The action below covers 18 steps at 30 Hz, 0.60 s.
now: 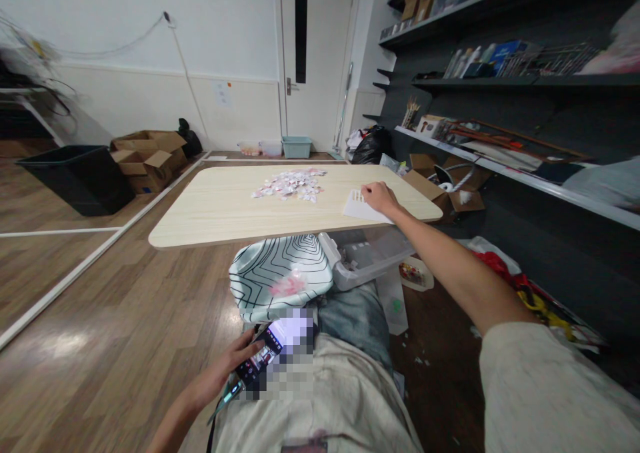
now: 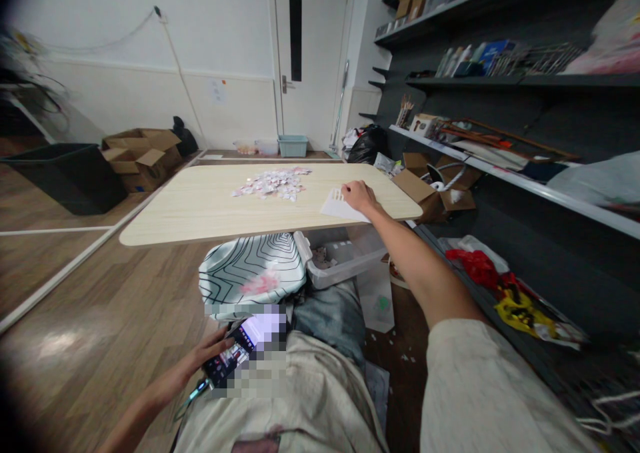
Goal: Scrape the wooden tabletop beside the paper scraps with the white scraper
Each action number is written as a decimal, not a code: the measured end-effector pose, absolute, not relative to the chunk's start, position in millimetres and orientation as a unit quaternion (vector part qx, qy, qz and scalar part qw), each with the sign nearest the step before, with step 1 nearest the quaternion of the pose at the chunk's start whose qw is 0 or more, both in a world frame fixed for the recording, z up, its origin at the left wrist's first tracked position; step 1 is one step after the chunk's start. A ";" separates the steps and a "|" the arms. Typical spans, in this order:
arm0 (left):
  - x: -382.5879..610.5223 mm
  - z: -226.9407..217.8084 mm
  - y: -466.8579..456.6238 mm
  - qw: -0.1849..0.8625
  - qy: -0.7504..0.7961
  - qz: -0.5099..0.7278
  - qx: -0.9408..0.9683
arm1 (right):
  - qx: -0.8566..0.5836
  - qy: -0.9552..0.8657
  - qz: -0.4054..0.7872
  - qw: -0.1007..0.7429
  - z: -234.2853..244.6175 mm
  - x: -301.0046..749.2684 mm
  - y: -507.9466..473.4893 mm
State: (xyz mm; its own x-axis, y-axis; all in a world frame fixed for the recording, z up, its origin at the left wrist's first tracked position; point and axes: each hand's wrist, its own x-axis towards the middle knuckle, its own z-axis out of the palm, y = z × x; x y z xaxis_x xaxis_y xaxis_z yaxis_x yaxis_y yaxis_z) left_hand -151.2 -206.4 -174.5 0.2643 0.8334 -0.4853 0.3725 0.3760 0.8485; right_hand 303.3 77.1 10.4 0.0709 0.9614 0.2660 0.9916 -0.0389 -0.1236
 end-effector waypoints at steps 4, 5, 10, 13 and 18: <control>-143.6 -161.6 -206.9 0.625 0.554 0.195 0.514 | -0.721 -0.677 -0.055 0.137 11.7 301.1 74.8; -140.9 -159.8 -206.8 0.630 0.546 0.198 0.515 | -0.721 -0.677 -0.055 0.138 11.9 300.8 74.4; -134.0 -156.1 -206.9 0.631 0.541 0.211 0.514 | -0.719 -0.679 -0.054 0.137 11.4 302.0 75.6; -134.1 -151.3 -207.6 0.622 0.553 0.210 0.513 | -0.720 -0.678 -0.053 0.135 10.5 303.1 76.9; -130.3 -141.3 -207.5 0.620 0.549 0.191 0.527 | -0.720 -0.678 -0.053 0.137 10.4 302.9 76.4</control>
